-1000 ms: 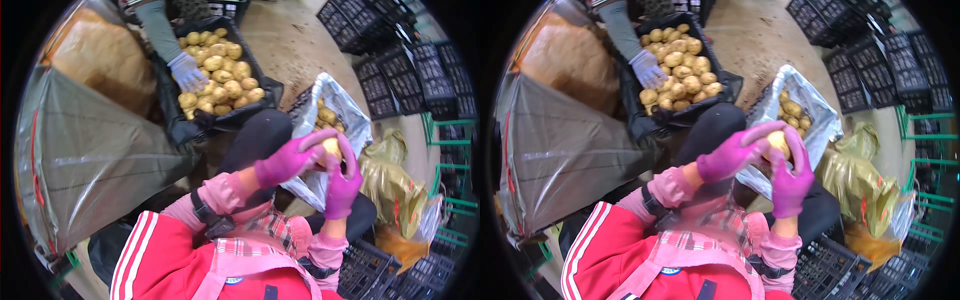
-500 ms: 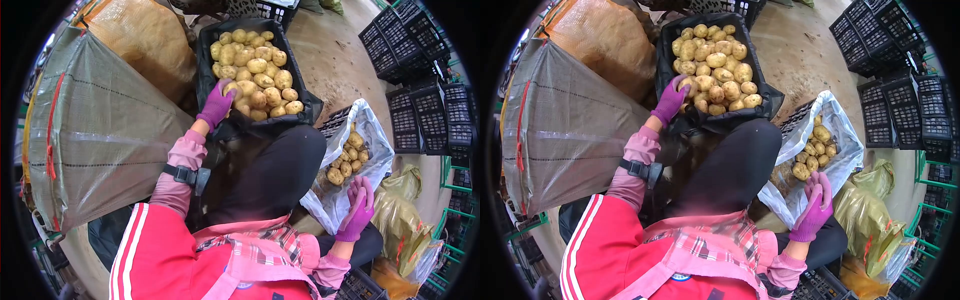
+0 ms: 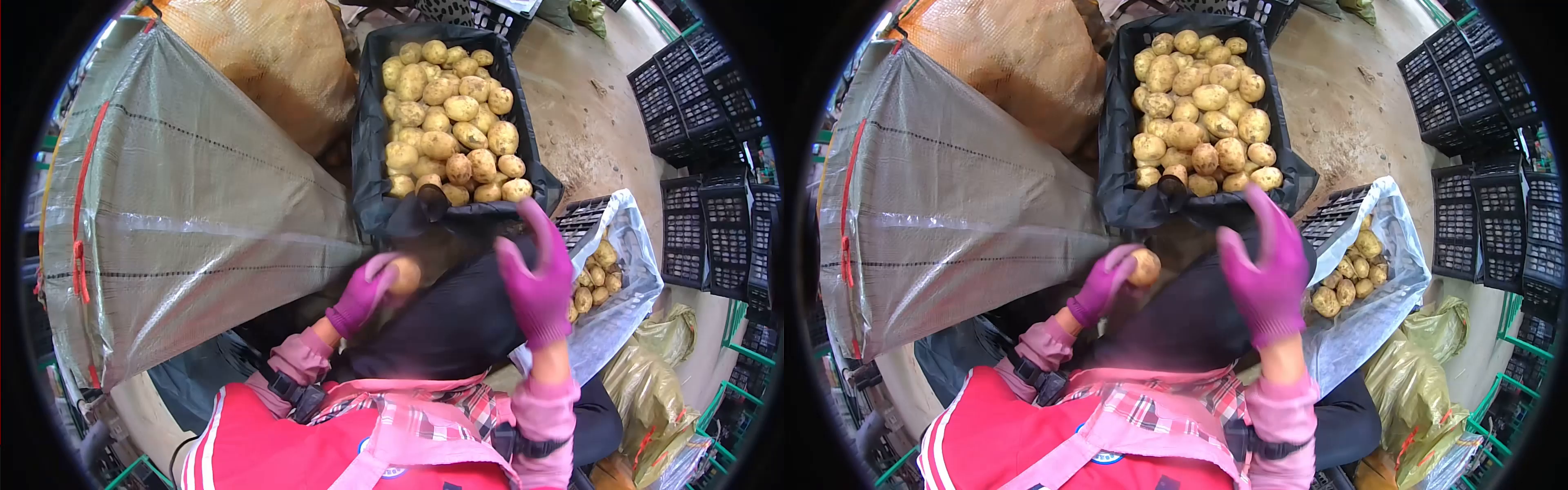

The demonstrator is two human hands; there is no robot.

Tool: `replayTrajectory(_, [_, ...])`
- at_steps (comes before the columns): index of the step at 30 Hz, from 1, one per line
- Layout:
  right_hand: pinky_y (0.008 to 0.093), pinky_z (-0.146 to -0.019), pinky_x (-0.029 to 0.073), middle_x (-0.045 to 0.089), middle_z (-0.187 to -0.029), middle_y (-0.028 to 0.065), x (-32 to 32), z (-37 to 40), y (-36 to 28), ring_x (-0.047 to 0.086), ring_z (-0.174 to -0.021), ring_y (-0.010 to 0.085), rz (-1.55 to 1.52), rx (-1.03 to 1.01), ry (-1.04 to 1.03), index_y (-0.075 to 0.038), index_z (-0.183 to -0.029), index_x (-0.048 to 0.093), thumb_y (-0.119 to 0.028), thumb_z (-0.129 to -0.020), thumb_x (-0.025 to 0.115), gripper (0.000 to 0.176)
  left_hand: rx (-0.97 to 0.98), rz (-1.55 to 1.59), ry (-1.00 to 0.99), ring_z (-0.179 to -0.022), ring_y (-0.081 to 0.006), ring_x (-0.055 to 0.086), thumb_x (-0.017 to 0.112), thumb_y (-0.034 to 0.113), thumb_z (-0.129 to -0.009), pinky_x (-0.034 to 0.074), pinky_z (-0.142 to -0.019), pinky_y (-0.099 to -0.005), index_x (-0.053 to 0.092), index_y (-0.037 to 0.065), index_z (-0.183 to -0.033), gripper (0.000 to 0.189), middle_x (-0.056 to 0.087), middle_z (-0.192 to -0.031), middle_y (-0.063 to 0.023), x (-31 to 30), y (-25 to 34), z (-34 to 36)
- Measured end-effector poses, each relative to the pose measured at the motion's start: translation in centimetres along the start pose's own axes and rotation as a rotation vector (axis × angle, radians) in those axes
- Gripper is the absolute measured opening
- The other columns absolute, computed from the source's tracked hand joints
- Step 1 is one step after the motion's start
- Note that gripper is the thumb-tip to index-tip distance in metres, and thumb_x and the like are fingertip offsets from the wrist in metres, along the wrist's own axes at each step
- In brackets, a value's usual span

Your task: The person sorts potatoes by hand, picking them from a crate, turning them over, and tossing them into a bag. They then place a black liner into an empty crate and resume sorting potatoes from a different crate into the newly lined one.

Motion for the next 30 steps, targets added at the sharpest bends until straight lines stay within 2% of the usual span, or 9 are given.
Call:
replayTrajectory(3, [0.044, -0.106, 0.04, 0.053, -0.138, 0.0149, 10.8, -4.5, -0.6, 0.048, -0.129, 0.0318, 0.303, -0.208, -0.203, -0.01, -0.14, 0.046, -0.032, -0.074, 0.077, 0.076, 0.215, 0.23, 0.311, -0.085, -0.0195, 0.067, 0.043, 0.034, -0.103, 0.056, -0.065, -0.0285, 0.046, 0.001, -0.134, 0.045, 0.061, -0.113, -0.0134, -2.3, 8.7, 1.3])
replayTrajectory(5, [0.0451, -0.1, 0.045, 0.06, -0.128, 0.0149, 16.6, -4.3, 1.4, 0.056, -0.12, 0.0318, 0.508, -0.288, -0.306, -0.012, -0.127, 0.059, -0.027, -0.08, 0.071, 0.052, 0.305, 0.187, 0.453, -0.08, -0.0172, 0.065, 0.043, 0.032, -0.104, 0.054, -0.065, -0.0269, 0.045, 0.002, -0.132, 0.042, 0.061, -0.109, -0.0123, -4.1, 11.5, -0.4])
replayTrajectory(8, [0.0446, -0.09, 0.05, 0.065, -0.114, 0.0137, 20.3, -3.0, 3.3, 0.063, -0.108, 0.0313, 0.633, -0.071, -0.812, -0.012, -0.109, 0.068, -0.019, -0.085, 0.063, 0.026, 0.412, -0.064, 0.526, -0.091, -0.0221, 0.066, 0.061, 0.023, -0.095, 0.056, -0.073, -0.0343, 0.049, -0.001, -0.125, 0.04, 0.061, -0.111, -0.0143, -5.8, 12.9, -4.9])
replayTrajectory(11, [0.0439, -0.081, 0.053, 0.067, -0.102, 0.0124, 18.8, -1.8, 3.5, 0.067, -0.097, 0.0296, 0.605, -0.153, -0.678, -0.011, -0.094, 0.07, -0.013, -0.087, 0.057, 0.015, 0.437, -0.489, 0.494, -0.099, -0.0288, 0.064, 0.066, 0.027, -0.089, 0.049, -0.088, -0.0451, 0.056, 0.005, -0.117, 0.037, 0.064, -0.105, -0.0156, -4.3, 13.6, -8.5])
replayTrajectory(15, [0.0425, -0.081, 0.053, 0.066, -0.102, 0.0132, 18.7, -2.3, 4.3, 0.067, -0.098, 0.03, 0.556, -0.089, -0.755, -0.011, -0.097, 0.07, -0.018, -0.084, 0.061, 0.017, 0.417, -1.13, 0.417, -0.112, -0.0304, 0.057, 0.064, 0.033, -0.085, 0.032, -0.106, -0.0563, 0.065, 0.012, -0.104, 0.028, 0.067, -0.1, -0.0135, -1.7, 12.4, -12.1])
replayTrajectory(16, [0.0423, -0.081, 0.054, 0.067, -0.103, 0.013, 18.8, -2.2, 4.5, 0.067, -0.098, 0.03, 0.535, -0.099, -0.725, -0.011, -0.097, 0.07, -0.019, -0.083, 0.062, 0.018, 0.352, -1.26, 0.327, -0.123, -0.029, 0.05, 0.06, 0.033, -0.085, 0.019, -0.11, -0.0616, 0.068, 0.014, -0.1, 0.025, 0.065, -0.111, -0.0099, -1.2, 10.9, -12.7])
replayTrajectory(19, [0.0431, -0.079, 0.054, 0.068, -0.102, 0.0126, 18.5, -2.2, 3.8, 0.068, -0.095, 0.0294, 0.539, -0.108, -0.736, -0.011, -0.095, 0.072, -0.018, -0.084, 0.061, 0.017, 0.569, -1.449, 0.472, -0.131, -0.0342, 0.041, 0.059, 0.03, -0.086, 0.019, -0.109, -0.0648, 0.069, 0.016, -0.1, 0.023, 0.059, -0.126, -0.0078, -0.7, 11.2, -13.0])
replayTrajectory(23, [0.0437, -0.082, 0.052, 0.067, -0.098, 0.0132, 19.4, -2.3, 4.9, 0.067, -0.094, 0.0319, 0.524, -0.036, -0.701, -0.012, -0.091, 0.072, -0.016, -0.077, 0.064, 0.016, 0.568, -1.574, 0.559, -0.14, -0.0373, 0.03, 0.052, 0.04, -0.092, 0.015, -0.111, -0.0646, 0.057, 0.013, -0.132, 0.049, 0.042, -0.148, -0.0127, -0.2, 10.8, -16.5])
replayTrajectory(30, [0.0427, -0.081, 0.053, 0.068, -0.101, 0.0122, 18.9, -2.5, 4.8, 0.068, -0.094, 0.0313, 0.425, -0.049, -0.678, -0.011, -0.091, 0.072, -0.019, -0.079, 0.065, 0.016, 0.397, -1.741, 0.277, -0.141, -0.0351, 0.033, 0.04, 0.043, -0.098, 0.008, -0.111, -0.0698, 0.058, 0.023, -0.134, 0.045, 0.04, -0.152, -0.0077, 1.0, 9.2, -17.8])
Point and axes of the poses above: each hand's wrist, its own z-axis away from the middle knuckle, its own x-axis out of the palm, y = z × x, the point moved 8 cm from there along -z, towards the middle knuckle
